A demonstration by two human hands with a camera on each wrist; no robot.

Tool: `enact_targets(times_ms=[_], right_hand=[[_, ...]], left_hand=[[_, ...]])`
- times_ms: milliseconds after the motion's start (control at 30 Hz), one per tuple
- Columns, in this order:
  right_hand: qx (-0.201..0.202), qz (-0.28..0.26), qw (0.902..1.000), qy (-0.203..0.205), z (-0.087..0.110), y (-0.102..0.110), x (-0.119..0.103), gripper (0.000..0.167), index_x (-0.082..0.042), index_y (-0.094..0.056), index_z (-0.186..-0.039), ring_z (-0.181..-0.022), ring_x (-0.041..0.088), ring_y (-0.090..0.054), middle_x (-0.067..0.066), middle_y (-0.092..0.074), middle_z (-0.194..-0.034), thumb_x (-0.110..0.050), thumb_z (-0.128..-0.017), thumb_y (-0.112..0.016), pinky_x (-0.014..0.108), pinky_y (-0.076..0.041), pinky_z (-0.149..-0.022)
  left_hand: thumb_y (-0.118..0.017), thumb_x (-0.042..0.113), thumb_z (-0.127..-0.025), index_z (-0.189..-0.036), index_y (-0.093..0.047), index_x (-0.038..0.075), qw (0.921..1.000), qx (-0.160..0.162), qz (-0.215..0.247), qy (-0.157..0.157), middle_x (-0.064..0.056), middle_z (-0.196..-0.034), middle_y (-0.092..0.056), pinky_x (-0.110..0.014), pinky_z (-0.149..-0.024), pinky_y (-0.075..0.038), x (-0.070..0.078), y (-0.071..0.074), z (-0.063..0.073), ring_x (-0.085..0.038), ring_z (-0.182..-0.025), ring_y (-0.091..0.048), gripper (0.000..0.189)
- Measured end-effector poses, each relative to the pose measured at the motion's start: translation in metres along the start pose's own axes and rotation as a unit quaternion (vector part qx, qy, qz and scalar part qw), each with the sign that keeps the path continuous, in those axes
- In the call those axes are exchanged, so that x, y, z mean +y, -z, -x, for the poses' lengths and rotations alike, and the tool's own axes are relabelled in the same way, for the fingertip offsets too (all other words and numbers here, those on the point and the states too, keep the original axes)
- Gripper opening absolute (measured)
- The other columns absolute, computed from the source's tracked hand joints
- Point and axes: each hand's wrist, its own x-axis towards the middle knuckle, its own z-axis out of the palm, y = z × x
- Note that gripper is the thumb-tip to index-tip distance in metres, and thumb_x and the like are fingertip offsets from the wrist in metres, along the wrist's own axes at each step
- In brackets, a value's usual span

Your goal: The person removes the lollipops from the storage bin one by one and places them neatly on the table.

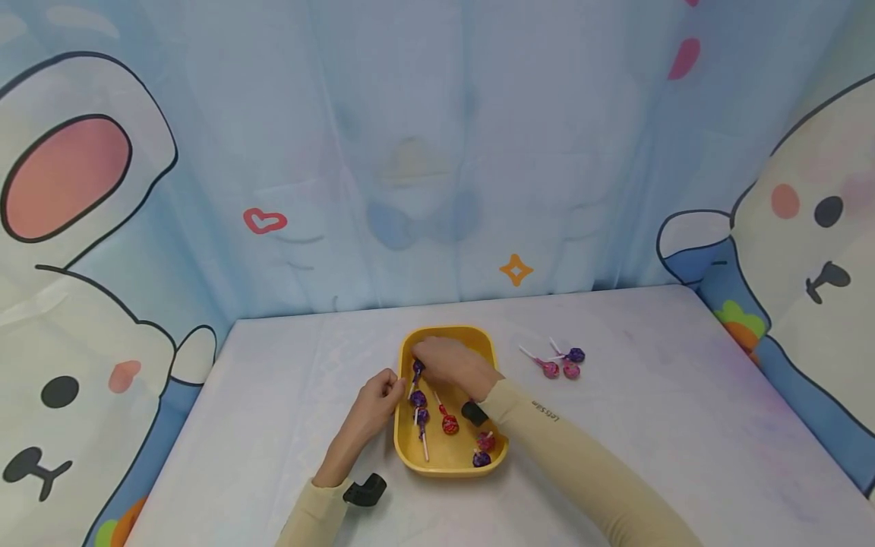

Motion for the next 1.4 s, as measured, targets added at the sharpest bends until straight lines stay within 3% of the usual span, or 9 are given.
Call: enact_targets(times_ms=[833, 1067, 1400], right_hand=[[-0.007, -0.016, 0.9998, -0.001, -0.001, -0.002, 0.004, 0.008, -0.010, -0.067, -0.096, -0.076, 0.016, -0.051, 0.001, -0.061, -0.086, -0.013, -0.092, -0.072, 0.033, -0.049, -0.075], [-0.006, -0.028, 0.9996, -0.008, 0.003, 0.002, 0.006, 0.010, -0.010, -0.069, -0.101, -0.078, 0.015, -0.057, 0.003, -0.066, -0.093, -0.016, -0.093, -0.072, 0.034, -0.051, -0.077], [-0.004, -0.042, 0.9989, -0.021, 0.011, 0.007, 0.009, 0.008, -0.014, -0.068, -0.100, -0.076, 0.012, -0.055, -0.001, -0.065, -0.089, -0.020, -0.094, -0.071, 0.030, -0.049, -0.073]], left_hand=[[-0.051, 0.027, -0.104, -0.087, -0.050, 0.011, 1.0000, 0.004, -0.005, 0.001, 0.003, -0.069, -0.044, -0.023, -0.053, -0.035, 0.001, 0.000, 0.001, -0.012, -0.062, -0.045, 0.024], [-0.052, 0.028, -0.103, -0.087, -0.050, 0.012, 1.0000, 0.003, -0.006, 0.003, 0.004, -0.070, -0.044, -0.023, -0.053, -0.035, 0.003, 0.001, 0.003, -0.011, -0.062, -0.045, 0.022], [-0.051, 0.027, -0.103, -0.087, -0.049, 0.012, 1.0000, 0.003, -0.009, 0.003, 0.004, -0.069, -0.043, -0.022, -0.053, -0.035, 0.003, 0.000, 0.003, -0.010, -0.061, -0.044, 0.022]])
